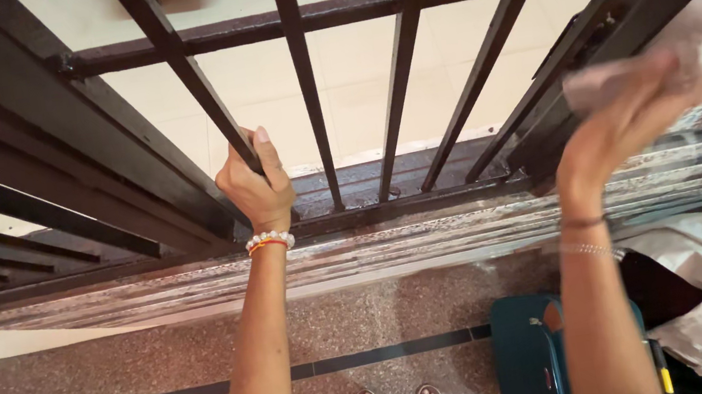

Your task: The person wipes the lower section of a dark metal gate using a white cloth. They systematically clean the horizontal and vertical bars, moving from left to right and back, while standing in place.

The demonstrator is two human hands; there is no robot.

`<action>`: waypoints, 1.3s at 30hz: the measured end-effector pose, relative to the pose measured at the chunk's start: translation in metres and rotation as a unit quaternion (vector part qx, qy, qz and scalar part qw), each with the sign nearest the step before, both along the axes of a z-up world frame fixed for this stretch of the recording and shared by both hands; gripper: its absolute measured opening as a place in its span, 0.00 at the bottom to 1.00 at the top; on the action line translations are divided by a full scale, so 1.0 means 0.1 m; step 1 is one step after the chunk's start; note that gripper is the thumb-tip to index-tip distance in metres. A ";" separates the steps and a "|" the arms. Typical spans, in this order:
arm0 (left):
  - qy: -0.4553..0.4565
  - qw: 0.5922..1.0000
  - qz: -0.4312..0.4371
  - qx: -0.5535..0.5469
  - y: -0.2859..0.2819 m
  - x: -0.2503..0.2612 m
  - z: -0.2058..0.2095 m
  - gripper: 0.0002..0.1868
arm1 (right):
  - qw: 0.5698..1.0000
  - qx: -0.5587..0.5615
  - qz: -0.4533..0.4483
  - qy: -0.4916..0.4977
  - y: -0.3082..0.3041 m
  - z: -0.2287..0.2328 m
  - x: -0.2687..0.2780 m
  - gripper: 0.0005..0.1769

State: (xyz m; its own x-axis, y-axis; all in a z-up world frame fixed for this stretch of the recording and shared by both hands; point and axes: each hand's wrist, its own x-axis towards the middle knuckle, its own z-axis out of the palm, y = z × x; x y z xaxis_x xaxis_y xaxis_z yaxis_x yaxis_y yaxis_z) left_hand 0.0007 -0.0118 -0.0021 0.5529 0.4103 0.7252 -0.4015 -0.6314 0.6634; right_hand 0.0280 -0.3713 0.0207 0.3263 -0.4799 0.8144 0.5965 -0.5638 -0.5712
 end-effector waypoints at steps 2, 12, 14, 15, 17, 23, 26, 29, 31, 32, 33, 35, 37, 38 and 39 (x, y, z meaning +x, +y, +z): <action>0.000 1.000 -0.004 -0.005 0.00 0.01 -0.01 0.16 | 0.997 0.010 0.062 0.033 -0.01 0.21 0.28 0.33; 0.011 1.000 0.008 -0.015 0.07 0.01 -0.03 0.15 | 0.997 -0.027 -0.001 0.076 0.14 -0.73 0.29 0.23; 0.015 1.000 0.007 -0.010 0.07 0.00 -0.02 0.15 | 0.991 -0.015 -0.043 0.124 0.16 -1.12 0.25 0.25; 0.013 1.000 0.009 -0.006 0.07 -0.01 -0.01 0.15 | 0.986 0.007 -0.057 0.158 0.17 -1.31 0.22 0.27; 0.007 1.000 0.013 0.004 0.07 -0.03 0.02 0.15 | 0.975 0.041 -0.063 0.211 0.19 -1.67 0.17 0.28; 0.165 0.983 -0.001 -0.083 0.02 -0.14 0.06 0.14 | 0.951 -0.006 0.015 0.308 0.24 -1.90 -0.30 0.24; 0.006 0.992 -0.011 -0.125 -0.16 -0.40 -0.05 0.20 | 0.934 0.239 0.090 0.250 0.50 -1.46 -0.64 0.32; 0.011 0.896 -0.091 -0.434 -0.43 -1.03 -0.18 0.22 | 0.963 0.176 0.149 0.139 0.90 -1.02 -1.08 0.38; 0.080 0.762 -0.181 -0.616 -0.57 -1.37 -0.17 0.23 | 0.921 0.160 0.253 0.249 1.23 -0.77 -1.40 0.50; 0.123 0.686 -0.214 -0.685 -0.61 -1.51 -0.14 0.26 | 0.922 -0.042 0.275 0.270 1.36 -0.62 -1.52 0.48; 0.137 0.636 -0.228 -0.724 -0.62 -1.63 -0.09 0.27 | 0.884 -0.242 0.285 0.282 1.45 -0.46 -1.66 0.49; 0.159 0.535 -0.253 -0.790 -0.59 -1.76 0.02 0.30 | 0.877 -0.312 0.290 0.223 1.62 -0.21 -1.72 0.53; 0.054 0.605 -0.250 -0.754 -0.54 -1.76 0.08 0.30 | 0.902 -0.296 0.250 0.190 1.65 -0.09 -1.71 0.52; -0.001 0.636 -0.248 -0.731 -0.49 -1.73 0.13 0.30 | 0.930 -0.245 0.209 0.179 1.62 -0.05 -1.61 0.49; -0.055 0.665 -0.245 -0.704 -0.45 -1.69 0.18 0.30 | 0.953 -0.197 0.161 0.167 1.53 0.00 -1.49 0.45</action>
State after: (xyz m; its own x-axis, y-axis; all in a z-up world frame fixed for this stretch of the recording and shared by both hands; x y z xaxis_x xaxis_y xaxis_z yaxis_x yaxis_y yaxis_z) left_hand -0.1685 -0.0565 0.0161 0.8456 0.5157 -0.1383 -0.4258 0.8076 0.4079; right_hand -0.1211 -0.2188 0.0208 0.6775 0.0105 0.7355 0.5970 -0.5919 -0.5415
